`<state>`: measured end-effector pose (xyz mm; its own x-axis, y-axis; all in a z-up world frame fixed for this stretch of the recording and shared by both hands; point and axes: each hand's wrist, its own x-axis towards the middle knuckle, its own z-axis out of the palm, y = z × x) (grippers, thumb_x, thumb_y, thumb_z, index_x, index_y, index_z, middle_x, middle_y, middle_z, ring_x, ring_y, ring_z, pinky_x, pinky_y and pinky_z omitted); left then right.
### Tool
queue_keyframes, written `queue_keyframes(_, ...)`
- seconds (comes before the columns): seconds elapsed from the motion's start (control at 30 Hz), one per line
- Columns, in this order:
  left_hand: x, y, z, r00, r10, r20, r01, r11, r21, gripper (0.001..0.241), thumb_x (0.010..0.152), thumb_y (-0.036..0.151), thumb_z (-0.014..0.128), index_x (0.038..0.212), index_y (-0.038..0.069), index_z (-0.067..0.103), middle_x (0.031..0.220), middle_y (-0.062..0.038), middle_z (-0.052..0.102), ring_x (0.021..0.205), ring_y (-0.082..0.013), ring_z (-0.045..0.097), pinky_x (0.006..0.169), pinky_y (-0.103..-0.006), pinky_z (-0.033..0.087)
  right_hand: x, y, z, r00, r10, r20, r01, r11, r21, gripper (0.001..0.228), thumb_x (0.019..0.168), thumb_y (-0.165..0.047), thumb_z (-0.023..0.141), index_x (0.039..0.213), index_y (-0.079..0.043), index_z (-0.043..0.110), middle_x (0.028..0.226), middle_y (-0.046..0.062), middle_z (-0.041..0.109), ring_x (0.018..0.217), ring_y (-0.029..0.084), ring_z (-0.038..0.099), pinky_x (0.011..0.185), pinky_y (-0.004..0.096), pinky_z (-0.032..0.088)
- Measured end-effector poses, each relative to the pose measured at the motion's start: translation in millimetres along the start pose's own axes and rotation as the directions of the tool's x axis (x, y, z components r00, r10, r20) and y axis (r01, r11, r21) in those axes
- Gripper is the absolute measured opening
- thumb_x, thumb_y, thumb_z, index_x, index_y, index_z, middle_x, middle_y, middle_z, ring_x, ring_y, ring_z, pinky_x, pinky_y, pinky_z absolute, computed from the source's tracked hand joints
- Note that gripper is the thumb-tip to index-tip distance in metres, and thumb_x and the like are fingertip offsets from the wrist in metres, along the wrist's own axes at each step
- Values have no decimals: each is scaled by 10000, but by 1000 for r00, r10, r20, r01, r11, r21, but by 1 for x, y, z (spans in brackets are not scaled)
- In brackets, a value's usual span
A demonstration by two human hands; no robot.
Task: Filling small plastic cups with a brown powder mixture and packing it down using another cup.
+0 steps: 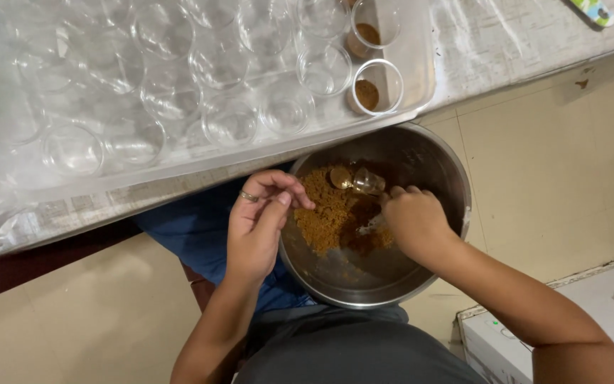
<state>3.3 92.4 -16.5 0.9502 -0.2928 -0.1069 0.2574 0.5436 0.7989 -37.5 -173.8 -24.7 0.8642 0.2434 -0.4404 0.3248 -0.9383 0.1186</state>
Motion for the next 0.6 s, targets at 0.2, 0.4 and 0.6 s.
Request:
queue_keyframes(0.2,1,-1,7,999,27,16,-26,998,-52,217,1050,-76,488,1238,-11,573,1148,-124,649,1015,-217,657,935,-344,543,4,-12,24,999,26,-24,-28,993,-112,384,831,-123,660,1206,-40,673,966,109,703,873,259,696,669,368,570)
queue_keyframes(0.4,1,0,6,995,45,84,-42,998,-39,272,1056,-82,476,1313,-7,524,1164,-138,621,1040,-221,635,978,-383,546,18,-16,33,997,-16,72,25,992,-126,445,926,-376,620,1183,-14,659,996,120,702,865,251,683,673,361,539)
queue_keyframes(0.6,0,-1,14,989,46,138,-27,991,-133,332,1035,-43,497,1360,19,484,1184,-136,615,1002,-215,653,954,-396,575,22,-5,44,990,29,135,-19,997,-74,233,974,-291,622,1115,-123,699,1038,58,714,966,222,692,800,368,531)
